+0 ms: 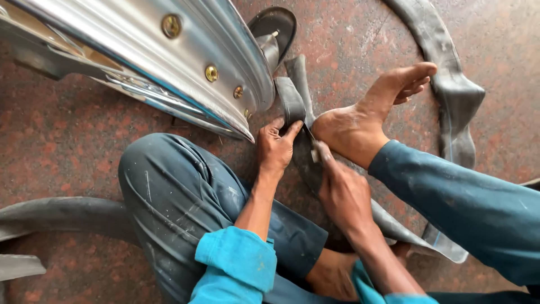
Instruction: Cutting a rubber inner tube into strips to create rim tape for a wheel rim.
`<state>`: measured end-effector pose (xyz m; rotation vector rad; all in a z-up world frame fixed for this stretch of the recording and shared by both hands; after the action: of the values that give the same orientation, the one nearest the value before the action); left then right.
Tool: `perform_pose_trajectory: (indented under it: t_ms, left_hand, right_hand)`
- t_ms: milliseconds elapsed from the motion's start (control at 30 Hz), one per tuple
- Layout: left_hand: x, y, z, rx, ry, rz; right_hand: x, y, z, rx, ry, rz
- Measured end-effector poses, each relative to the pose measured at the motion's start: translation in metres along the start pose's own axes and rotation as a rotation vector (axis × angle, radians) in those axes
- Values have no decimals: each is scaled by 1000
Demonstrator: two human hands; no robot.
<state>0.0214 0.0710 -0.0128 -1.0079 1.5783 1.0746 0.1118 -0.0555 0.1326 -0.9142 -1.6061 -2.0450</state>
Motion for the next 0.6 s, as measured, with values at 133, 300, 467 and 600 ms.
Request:
perform_pose_trajectory:
  t_ms: [133, 300, 467, 600]
  left_hand:
    - [-6, 6, -6, 39, -51, -140]
    - [-18, 7, 0, 29, -55, -166]
    - [-1, 1, -3, 105, -28, -315]
    - [-18, 9, 6, 54, -99, -163]
  right_hand:
    - [-20, -21, 15, 39, -45, -112]
    - [-15, -7, -6, 71, -94, -128]
    - [-23, -20, 1, 11, 30, -125]
    - [-16, -12, -12, 31, -57, -137]
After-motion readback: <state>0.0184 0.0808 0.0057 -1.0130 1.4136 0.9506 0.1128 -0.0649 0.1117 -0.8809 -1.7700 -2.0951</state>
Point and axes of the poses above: each hand's wrist, its own z-axis towards the middle knuckle, its own y-axis out of the back of the hand, x = y × z, the point moved 8 cm from there along z, towards the middle knuckle, and after that the axes turned 14 degrees about z, right-handed, at the moved point
